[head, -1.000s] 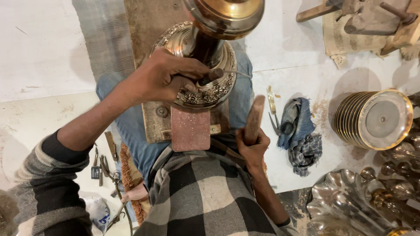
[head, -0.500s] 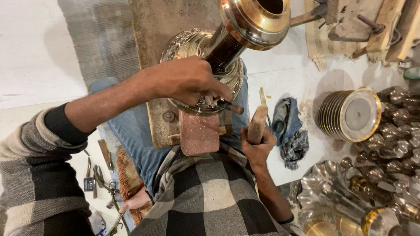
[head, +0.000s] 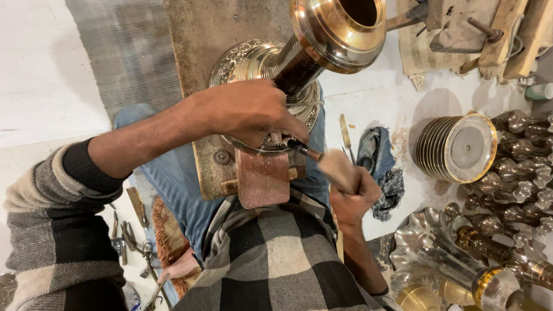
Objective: The person sits on the floor operating a traditional bow lathe, rubbing a long wooden bow back and forth against a brass lamp base to spin it while holding a small hand tool against the rotating metal with the other hand. They periodically reposition the tool and work on different parts of the lamp base.
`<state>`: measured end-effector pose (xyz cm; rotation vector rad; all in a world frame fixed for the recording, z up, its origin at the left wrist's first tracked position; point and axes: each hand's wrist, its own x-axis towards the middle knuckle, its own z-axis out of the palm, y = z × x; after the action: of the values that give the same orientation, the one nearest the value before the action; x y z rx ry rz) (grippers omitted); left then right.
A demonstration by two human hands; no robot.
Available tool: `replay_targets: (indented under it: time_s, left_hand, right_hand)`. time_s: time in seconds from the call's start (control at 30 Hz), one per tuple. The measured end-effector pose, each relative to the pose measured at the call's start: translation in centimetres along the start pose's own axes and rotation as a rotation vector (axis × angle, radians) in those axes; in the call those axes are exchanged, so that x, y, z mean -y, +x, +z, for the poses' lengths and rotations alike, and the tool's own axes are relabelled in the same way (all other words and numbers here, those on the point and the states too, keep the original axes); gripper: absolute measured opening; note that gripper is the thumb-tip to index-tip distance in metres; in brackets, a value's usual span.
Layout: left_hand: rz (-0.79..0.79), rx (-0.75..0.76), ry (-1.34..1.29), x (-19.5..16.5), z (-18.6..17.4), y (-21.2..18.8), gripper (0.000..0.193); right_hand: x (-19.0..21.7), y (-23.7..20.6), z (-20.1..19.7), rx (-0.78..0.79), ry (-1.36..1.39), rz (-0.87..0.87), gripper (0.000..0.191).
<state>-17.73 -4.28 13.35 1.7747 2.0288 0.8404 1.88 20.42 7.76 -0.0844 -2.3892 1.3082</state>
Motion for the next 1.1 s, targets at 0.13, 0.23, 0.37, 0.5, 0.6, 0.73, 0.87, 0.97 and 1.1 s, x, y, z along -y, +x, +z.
replay_targets:
  time_s: [0.13,0.23,0.37,0.5,0.6,0.73,0.87,0.97,1.1]
  left_hand:
    - [0.028,-0.024,-0.031,0.1,-0.1,0.1,0.078]
    - [0.011,-0.002,-0.041,0.0,0.0,0.1,0.082]
    - [0.025,-0.024,-0.039,0.0,-0.1,0.2,0.063]
    - [-0.010,0.037,-0.044,0.1,-0.2,0.1,0.072]
    - [0.028,0.044,-0.035,0.2,-0.1,0.3,0.065]
    - [0.013,0.051,0.001,0.1,-0.2,0.4,0.073]
    - [-0.033,0.117,-0.013,-0.2,-0.6,0.5,0.087]
    - [0.028,0.092,0.024,-0.4,-0.9,0.7,0.079]
    - [-0.072,0.170,-0.002,-0.4,-0.8,0.9,0.081]
  right_hand:
    - [-0.7,-0.1,-0.4,-0.009,-0.173,0.076,0.018]
    - [-0.8,-0.5,-0.5,-0.059,-0.086,0.040,0.017]
    - [-1.1,-0.8,-0.4,0.010,-0.315,0.026,0.014]
    - [-1.9,-0.6,-0.6,-0.066,0.054,0.099,0.015]
    - [-2.6,-0.5,-0.8,0.015,-0.135,0.036,0.011]
    - [-2.8,-0.8,-0.7,0.022,-0.228,0.008,0.015]
    - [-2.1,-0.7,-0.6,-0.142,0.250,0.243,0.015]
    - [-1.7,-0.5,-0.8,0.082,-0.512,-0.369,0.017]
    - [-1.9,-0.8,-0.4,-0.076,-0.140,-0.020,0.024]
